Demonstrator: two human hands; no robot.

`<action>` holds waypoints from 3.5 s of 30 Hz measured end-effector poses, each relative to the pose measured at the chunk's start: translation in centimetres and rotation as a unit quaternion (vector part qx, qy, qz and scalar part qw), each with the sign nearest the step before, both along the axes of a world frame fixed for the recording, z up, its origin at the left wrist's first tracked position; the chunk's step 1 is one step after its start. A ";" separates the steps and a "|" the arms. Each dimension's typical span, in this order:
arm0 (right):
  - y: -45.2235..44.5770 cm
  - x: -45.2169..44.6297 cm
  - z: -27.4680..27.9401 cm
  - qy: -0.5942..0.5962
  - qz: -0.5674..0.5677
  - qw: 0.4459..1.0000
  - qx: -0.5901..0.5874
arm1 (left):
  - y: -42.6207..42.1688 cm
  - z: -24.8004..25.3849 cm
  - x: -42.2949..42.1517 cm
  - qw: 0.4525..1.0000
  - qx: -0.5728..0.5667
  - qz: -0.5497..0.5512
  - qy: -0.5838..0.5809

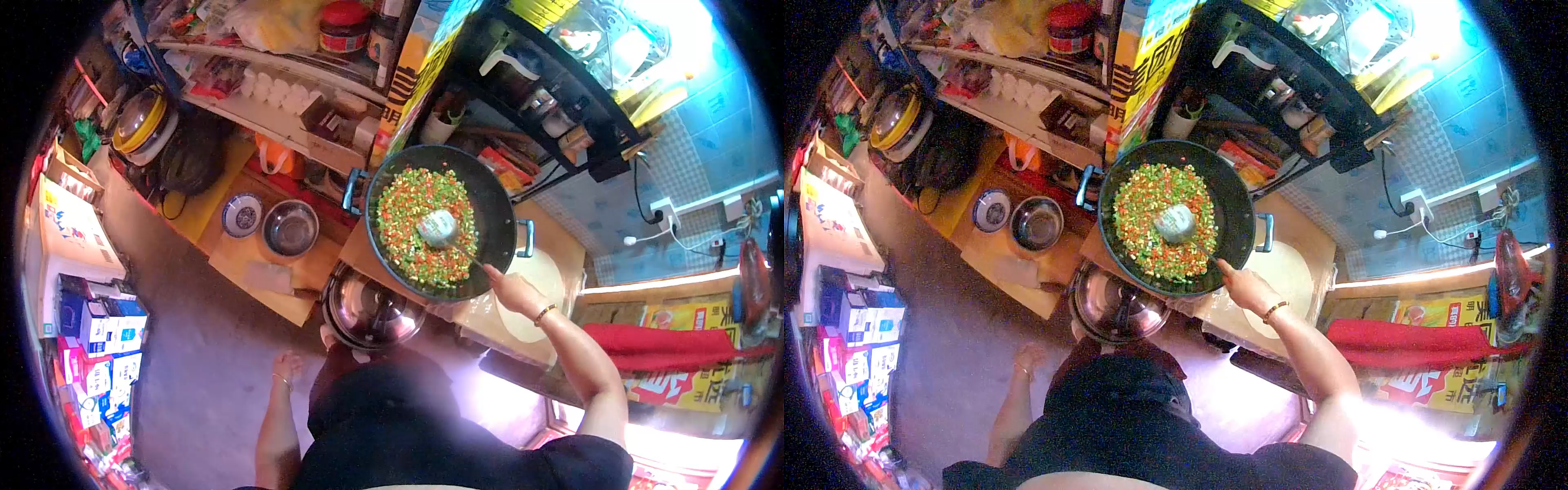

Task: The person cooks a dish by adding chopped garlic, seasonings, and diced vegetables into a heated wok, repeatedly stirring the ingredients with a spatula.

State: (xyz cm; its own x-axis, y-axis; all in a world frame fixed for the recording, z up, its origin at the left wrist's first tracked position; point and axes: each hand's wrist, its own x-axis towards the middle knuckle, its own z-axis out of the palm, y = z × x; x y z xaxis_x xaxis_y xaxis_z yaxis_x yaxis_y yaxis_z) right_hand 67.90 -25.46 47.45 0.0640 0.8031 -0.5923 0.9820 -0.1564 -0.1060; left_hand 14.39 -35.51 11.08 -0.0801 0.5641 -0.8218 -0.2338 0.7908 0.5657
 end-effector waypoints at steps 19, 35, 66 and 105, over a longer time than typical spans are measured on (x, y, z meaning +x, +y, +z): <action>1.0 1.0 0.8 0.008 0.044 0.999 0.029 | -0.9 -0.5 0.3 0.997 0.043 0.060 -0.029; 1.3 1.7 -3.7 0.029 -0.005 0.997 0.068 | -2.0 -1.7 -0.6 0.998 -0.003 -0.055 0.025; 3.0 -0.2 0.3 0.207 -0.225 0.952 0.034 | -1.0 1.4 1.4 0.999 -0.002 -0.035 0.022; 4.7 -2.3 -2.6 0.382 -0.275 0.882 0.015 | -5.0 0.4 -1.1 0.998 0.008 -0.005 0.070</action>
